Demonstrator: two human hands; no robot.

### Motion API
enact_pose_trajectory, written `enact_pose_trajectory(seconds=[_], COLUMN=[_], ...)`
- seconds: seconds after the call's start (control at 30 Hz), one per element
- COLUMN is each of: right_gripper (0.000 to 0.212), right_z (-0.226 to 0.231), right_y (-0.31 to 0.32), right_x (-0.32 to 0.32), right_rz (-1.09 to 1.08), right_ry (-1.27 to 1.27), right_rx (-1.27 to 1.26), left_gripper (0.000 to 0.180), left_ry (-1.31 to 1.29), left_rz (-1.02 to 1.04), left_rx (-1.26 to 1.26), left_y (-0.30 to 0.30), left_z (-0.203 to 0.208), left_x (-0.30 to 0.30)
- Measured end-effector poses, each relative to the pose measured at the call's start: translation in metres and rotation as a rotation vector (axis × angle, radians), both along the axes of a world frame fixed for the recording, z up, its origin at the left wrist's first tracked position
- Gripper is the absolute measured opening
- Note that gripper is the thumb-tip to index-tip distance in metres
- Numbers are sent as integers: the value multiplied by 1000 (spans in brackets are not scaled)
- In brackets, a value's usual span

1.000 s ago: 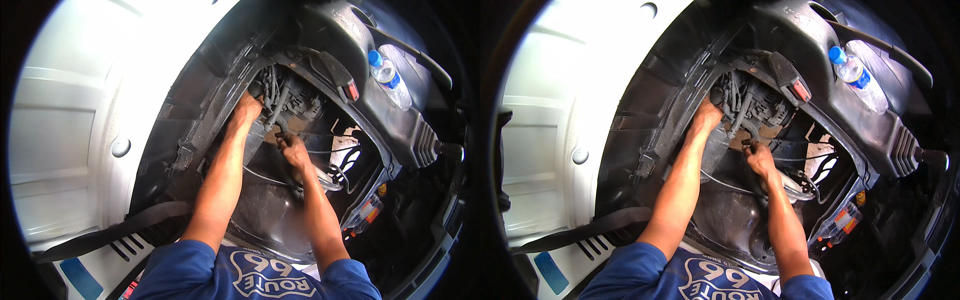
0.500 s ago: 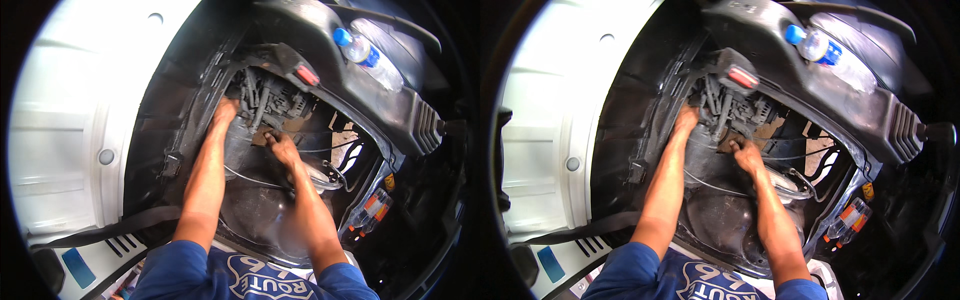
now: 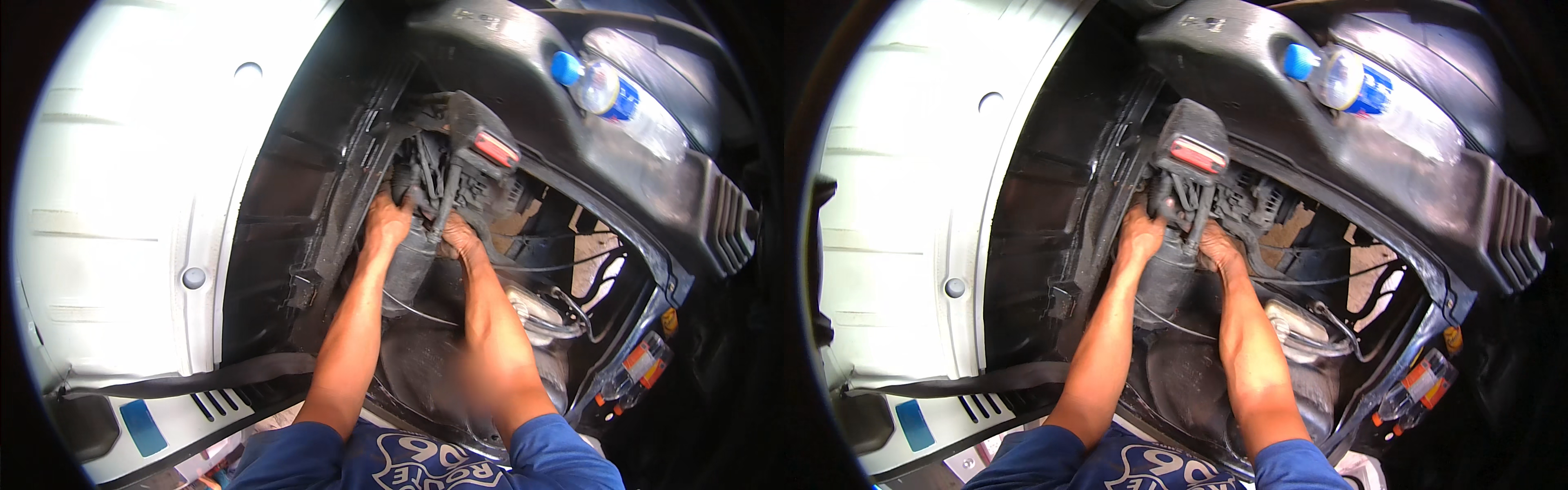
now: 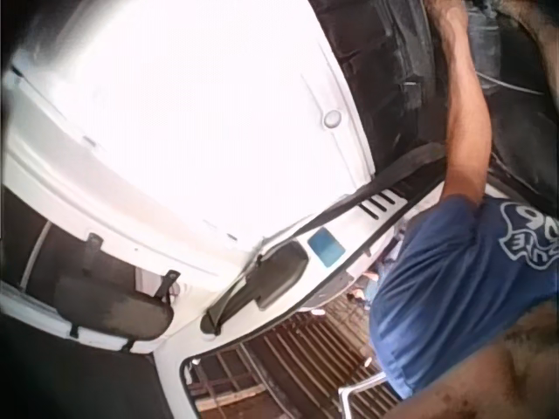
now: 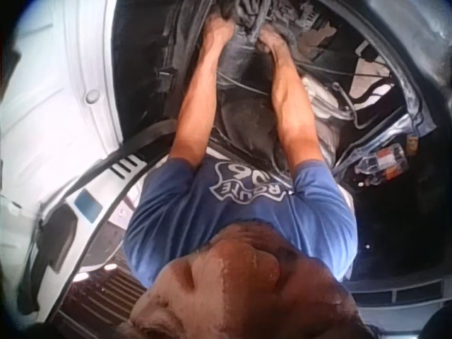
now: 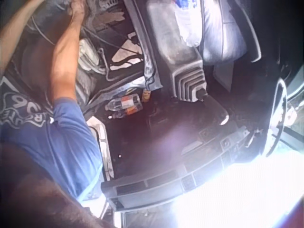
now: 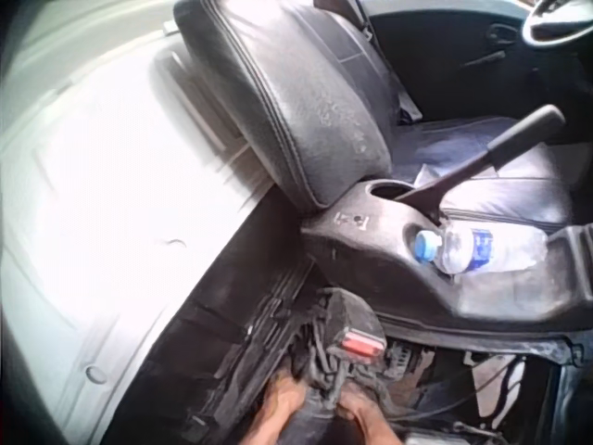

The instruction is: The person picks up a flexible rubber boot and a utility knife, walks to a white van, and attempts to fit the boot into the engine bay. After several attempts, the person removes the boot and walks to an office area to show it to others.

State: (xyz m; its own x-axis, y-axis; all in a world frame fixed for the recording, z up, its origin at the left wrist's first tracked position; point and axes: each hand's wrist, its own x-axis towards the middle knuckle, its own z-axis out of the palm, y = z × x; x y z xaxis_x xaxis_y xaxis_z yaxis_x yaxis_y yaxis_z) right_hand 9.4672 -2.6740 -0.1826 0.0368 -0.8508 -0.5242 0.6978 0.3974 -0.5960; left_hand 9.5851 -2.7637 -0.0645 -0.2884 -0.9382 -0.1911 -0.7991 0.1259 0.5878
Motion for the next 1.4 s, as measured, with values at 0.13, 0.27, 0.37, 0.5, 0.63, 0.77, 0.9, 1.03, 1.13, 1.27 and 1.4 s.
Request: enact_pose_trajectory(seconds=[0.13,0.27,0.37,0.5,0.63,0.77,0.9,1.03,1.13,1.27,1.4], right_gripper=[47,51,51,46,40,38,37,34,13,35,60], right_z=[-3,8,14,11,-4,-30,-58,-60,-38,-6,-8], right_y=[-12,-24,-31,-33,-26,-25,-36,-41,-32,-19,-24], right_x=[4,13,15,11,3,9,19,26,28,18,19], right_rz=[-101,-236,-218,63,134,-43,-51,109,-247,-60,-30], right_ry=[154,104,490,547,741,879,879,352,-247,38,194], right_rx=[83,22,-161,18,-272,-499,-411,-86,96,180,92], left_gripper=[65,52,48,68,80,71,65,76,73,71,73], left_ry=[95,72,10,-180,-185,-165,-157,-153,-188,-175,-197], left_rz=[-12,-11,-9,61,-29,-102,-101,-99,-117,-104,-115], left_rx=[-23,-231,-250,181,74,-64,-197,226,87,99,112], left_y=[-4,-6,-5,-1,0,-4,-9,-13,-12,-13,-21], left_z=[-12,-20,-13,7,13,-7,-21,-8,2,5,-5], left_x=[0,-2,-9,-18,-18,-10,-10,-13,-10,-7,0])
